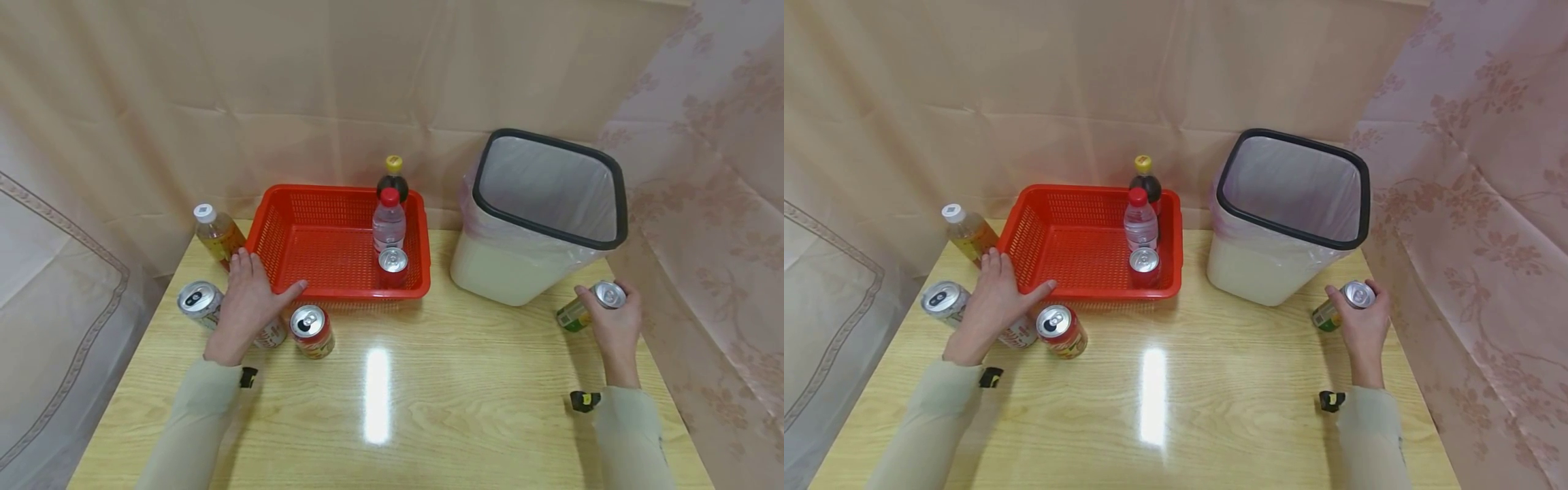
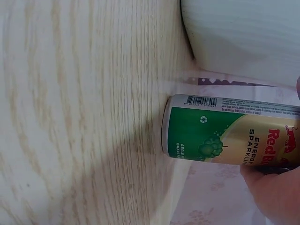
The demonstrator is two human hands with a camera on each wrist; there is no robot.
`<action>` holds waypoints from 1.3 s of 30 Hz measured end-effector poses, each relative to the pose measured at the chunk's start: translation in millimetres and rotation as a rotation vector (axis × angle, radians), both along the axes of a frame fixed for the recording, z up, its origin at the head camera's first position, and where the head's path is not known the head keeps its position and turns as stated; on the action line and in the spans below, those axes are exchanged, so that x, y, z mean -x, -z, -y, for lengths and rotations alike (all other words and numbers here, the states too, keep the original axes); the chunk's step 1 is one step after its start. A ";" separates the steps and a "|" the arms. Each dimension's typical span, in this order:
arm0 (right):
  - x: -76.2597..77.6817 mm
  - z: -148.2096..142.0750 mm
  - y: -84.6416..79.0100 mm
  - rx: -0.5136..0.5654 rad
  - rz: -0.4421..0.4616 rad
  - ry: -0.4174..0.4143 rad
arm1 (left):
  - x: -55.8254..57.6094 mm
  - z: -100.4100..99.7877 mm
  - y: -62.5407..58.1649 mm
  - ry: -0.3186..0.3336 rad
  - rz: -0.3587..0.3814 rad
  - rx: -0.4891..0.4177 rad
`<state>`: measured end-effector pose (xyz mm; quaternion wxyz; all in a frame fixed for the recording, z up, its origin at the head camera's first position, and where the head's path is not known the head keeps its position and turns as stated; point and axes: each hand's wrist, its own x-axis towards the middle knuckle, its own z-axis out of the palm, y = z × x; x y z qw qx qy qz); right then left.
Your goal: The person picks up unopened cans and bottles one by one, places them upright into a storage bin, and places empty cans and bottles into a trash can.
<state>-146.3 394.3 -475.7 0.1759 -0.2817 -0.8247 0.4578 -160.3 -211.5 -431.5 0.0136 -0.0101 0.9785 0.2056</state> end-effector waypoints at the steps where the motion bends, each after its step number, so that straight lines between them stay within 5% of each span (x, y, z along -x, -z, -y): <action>1: -0.1 -0.2 0.1 -0.008 0.000 -0.001 | -0.1 -0.3 -0.2 0.001 -0.002 0.000; 14: -9.1 1.0 4.5 -0.077 -0.037 0.010 | -0.2 -2.2 -0.2 0.001 0.001 0.002; 24: -23.4 20.2 -7.6 -0.078 -0.112 0.021 | -1.3 -1.6 -1.3 -0.004 0.014 -0.008; 39: -46.3 65.6 -23.1 -0.103 -0.226 -0.105 | 0.1 -0.8 -0.5 -0.003 -0.004 -0.003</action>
